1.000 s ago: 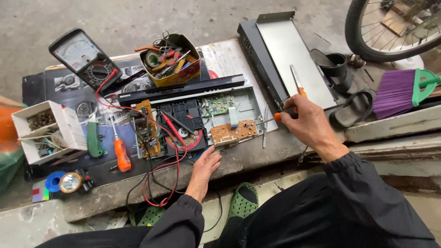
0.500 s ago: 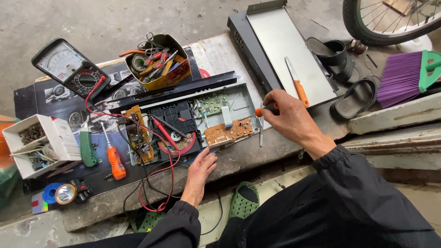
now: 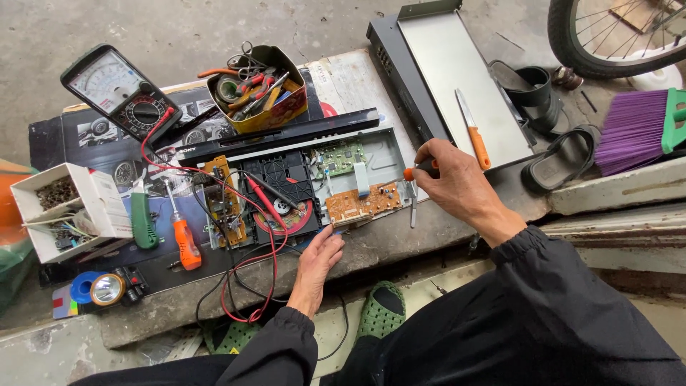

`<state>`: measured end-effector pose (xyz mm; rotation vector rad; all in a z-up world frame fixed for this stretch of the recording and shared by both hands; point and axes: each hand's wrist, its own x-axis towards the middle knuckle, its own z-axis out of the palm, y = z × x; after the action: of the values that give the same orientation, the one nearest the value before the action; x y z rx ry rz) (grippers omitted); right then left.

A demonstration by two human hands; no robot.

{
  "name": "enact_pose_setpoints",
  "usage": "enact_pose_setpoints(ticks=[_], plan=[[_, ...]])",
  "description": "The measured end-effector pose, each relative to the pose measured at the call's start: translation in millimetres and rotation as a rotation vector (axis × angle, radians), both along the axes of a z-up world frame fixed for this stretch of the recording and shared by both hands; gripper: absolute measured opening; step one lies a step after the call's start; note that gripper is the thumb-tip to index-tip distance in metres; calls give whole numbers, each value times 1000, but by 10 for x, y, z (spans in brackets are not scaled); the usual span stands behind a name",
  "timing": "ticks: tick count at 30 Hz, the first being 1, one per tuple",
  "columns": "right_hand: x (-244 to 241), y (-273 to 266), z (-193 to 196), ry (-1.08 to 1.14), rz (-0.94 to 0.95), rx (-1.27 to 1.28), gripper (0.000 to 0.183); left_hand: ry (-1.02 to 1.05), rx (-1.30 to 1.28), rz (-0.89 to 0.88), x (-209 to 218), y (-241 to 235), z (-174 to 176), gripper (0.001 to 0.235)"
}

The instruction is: The person works on a disassembled electronic device, using a screwdriver to adjust components on a circuit board. They then plug a power cord into a multi-socket adapter and use a flashlight to illuminate the internal parts.

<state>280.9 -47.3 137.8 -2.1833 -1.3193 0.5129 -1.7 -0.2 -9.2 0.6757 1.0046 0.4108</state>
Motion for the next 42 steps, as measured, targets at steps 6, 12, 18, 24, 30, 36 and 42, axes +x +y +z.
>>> enact_pose_setpoints(ticks=[6,12,18,24,30,36,42], plan=[[-76,39,51,-28,-4,-24,23,-10,-8,-13,-5,11,4,68],[-21,46,3,-3,-12,-37,23,-10,1,-24,-17,12,7,69],[-44,44,19,-7,-5,-49,23,-18,4,-29,-16,11,-63,70],[-82,112,145,-114,132,-169,24,-23,10,-13,-8,-2,-145,69],[-162,297,92,-227,273,-286,22,-19,8,-1,-12,-4,-139,69],[-165,329,177,-273,285,-317,16,-37,9,-2,-14,-12,-255,70],[-207,322,215,-298,284,-306,15,-30,17,0,-16,-14,-217,71]])
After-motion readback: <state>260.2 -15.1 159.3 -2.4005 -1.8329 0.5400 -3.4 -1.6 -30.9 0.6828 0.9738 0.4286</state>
